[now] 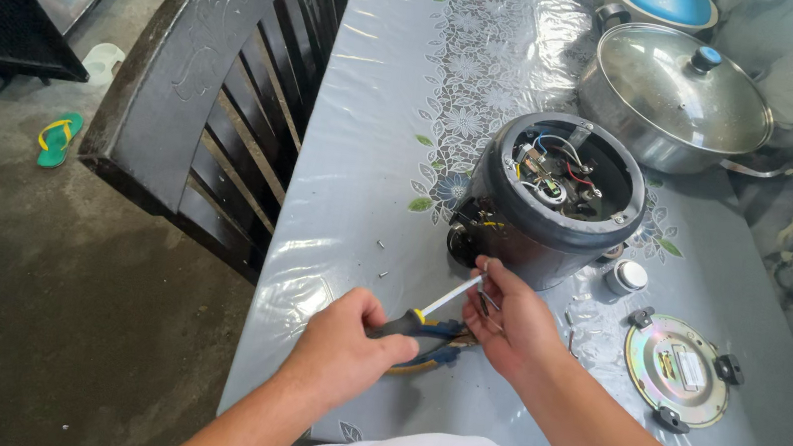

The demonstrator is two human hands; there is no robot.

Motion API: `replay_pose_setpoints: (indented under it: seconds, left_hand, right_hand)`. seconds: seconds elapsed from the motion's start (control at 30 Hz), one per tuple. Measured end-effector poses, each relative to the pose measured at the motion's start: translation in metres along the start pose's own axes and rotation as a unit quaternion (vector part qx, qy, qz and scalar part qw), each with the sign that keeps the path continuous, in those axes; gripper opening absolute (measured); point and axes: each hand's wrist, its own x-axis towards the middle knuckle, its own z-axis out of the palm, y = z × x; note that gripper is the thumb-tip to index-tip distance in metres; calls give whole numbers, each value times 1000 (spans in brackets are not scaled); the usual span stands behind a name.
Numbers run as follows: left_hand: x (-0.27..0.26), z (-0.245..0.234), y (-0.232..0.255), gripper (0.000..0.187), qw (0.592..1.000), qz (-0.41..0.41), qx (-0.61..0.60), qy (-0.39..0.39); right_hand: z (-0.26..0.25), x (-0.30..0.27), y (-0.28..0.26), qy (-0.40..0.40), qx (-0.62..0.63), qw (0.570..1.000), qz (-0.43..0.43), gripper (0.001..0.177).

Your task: The person repairs a cylindrical electrical appliance by stripping wires, connecting them to internal terminals, and tightening screws with a screwdriver. The person uses pliers to strip wire insulation and a screwdriver to secure connections inside the device.

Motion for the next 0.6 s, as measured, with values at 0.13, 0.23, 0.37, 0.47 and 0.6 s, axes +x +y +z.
replay_pose_setpoints:
  seconds: [0.13,0.23,0.37,0.47,0.6]
  left_hand:
    - [1,-6,-13,36,991,-33,127,30]
    - [13,-10,-24,33,976,68,199,60]
    - [28,-5,-36,32,946,188,256,68]
    - [33,-2,-40,30,941,209,262,59]
    - [36,-3,-36,28,922,267,268,80]
  right_hand:
    - [-18,-16,-3,11,-64,998,-17,29]
    - [-28,-30,-3,-12,-87,996,-35,30]
    - [-35,-44,-6,-15,-54,998,-37,30]
    - [-37,-55,-8,-3,-69,997,-39,29]
    - [-37,-65,-13,-4,-87,995,-57,25]
